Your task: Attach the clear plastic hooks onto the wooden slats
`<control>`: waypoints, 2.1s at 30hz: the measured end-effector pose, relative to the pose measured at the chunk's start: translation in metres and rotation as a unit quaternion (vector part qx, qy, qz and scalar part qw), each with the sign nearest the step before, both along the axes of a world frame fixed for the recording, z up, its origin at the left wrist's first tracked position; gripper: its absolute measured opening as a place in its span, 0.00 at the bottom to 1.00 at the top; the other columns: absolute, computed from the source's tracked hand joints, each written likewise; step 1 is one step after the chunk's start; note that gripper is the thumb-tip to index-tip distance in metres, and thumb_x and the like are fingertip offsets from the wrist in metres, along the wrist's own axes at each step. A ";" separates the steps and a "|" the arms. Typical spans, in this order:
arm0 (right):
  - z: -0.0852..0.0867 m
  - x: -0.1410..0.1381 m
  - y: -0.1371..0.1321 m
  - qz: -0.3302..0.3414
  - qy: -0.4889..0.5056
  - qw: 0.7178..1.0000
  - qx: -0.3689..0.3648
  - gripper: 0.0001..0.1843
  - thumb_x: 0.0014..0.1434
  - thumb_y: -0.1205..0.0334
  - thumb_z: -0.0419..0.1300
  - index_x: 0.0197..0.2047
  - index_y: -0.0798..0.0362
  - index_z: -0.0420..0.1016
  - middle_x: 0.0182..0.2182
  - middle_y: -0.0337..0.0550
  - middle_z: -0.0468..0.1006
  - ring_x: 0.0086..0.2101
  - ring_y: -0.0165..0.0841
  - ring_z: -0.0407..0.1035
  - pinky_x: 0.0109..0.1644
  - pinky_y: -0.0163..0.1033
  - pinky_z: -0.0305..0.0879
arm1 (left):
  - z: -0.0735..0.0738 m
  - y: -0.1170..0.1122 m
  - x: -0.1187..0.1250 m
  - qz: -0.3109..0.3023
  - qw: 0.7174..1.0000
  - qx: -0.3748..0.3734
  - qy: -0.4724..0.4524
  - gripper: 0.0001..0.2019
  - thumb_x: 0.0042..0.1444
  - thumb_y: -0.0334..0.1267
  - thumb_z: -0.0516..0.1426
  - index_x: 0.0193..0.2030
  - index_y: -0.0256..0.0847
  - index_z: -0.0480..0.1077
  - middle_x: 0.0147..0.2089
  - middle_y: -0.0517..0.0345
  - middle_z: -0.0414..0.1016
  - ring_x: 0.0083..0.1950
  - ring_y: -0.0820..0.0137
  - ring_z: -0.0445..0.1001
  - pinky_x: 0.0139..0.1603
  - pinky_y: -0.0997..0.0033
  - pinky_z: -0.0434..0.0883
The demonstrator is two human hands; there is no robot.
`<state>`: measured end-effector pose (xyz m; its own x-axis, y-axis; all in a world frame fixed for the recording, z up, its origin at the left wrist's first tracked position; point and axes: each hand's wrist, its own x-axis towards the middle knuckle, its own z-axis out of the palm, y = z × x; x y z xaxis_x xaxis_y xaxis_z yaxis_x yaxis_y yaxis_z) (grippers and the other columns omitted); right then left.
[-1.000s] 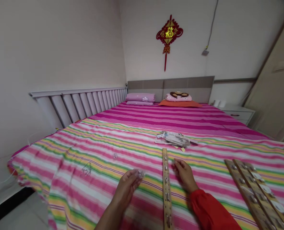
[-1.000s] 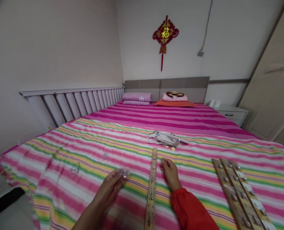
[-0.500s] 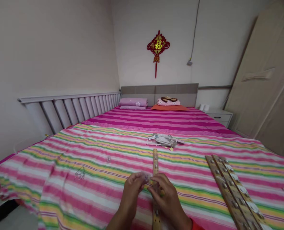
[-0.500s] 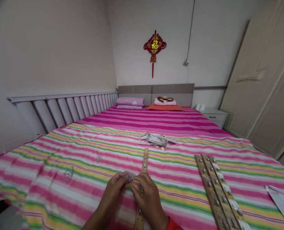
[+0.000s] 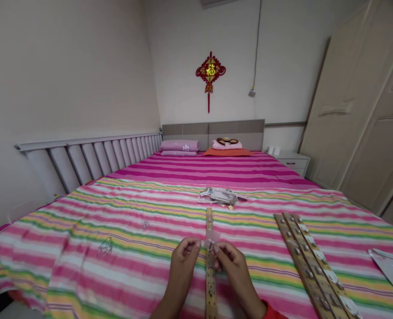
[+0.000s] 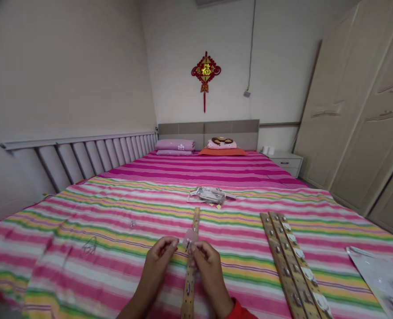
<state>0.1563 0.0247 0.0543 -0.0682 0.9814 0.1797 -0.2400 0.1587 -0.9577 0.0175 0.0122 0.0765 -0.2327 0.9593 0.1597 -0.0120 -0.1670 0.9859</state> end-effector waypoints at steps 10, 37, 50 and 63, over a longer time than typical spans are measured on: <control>-0.020 0.010 0.019 0.064 -0.024 0.995 -0.073 0.26 0.37 0.39 0.67 0.20 0.56 0.72 0.11 0.34 0.67 0.13 0.23 0.57 0.18 0.31 0.51 | -0.015 0.022 0.000 -0.076 0.992 -0.088 -0.057 0.15 0.35 0.45 0.66 0.26 0.36 0.73 0.23 0.60 0.74 0.25 0.74 0.69 0.27 0.76 0.65; -0.040 0.014 0.212 -0.038 -0.096 0.995 0.001 0.12 0.41 0.54 0.59 0.16 0.50 0.63 0.09 0.30 0.63 0.12 0.26 0.55 0.16 0.32 0.51 | -0.049 0.218 0.018 -0.047 0.993 -0.092 -0.050 0.05 0.34 0.31 0.63 0.22 0.36 0.72 0.19 0.62 0.73 0.23 0.75 0.70 0.30 0.75 0.67; -0.084 0.009 0.247 -0.080 -0.116 0.990 -0.006 0.10 0.40 0.57 0.57 0.15 0.49 0.60 0.10 0.30 0.60 0.15 0.26 0.54 0.19 0.32 0.50 | -0.086 0.256 0.021 -0.022 0.991 -0.125 -0.052 0.04 0.33 0.28 0.61 0.19 0.36 0.70 0.16 0.64 0.70 0.20 0.77 0.66 0.26 0.76 0.64; -0.099 0.008 0.257 -0.111 -0.139 0.984 0.000 0.11 0.41 0.56 0.57 0.15 0.49 0.60 0.11 0.30 0.61 0.17 0.27 0.55 0.21 0.33 0.53 | -0.100 0.260 0.024 -0.016 0.989 -0.138 -0.050 0.04 0.34 0.30 0.61 0.19 0.36 0.69 0.17 0.63 0.70 0.22 0.75 0.69 0.27 0.76 0.66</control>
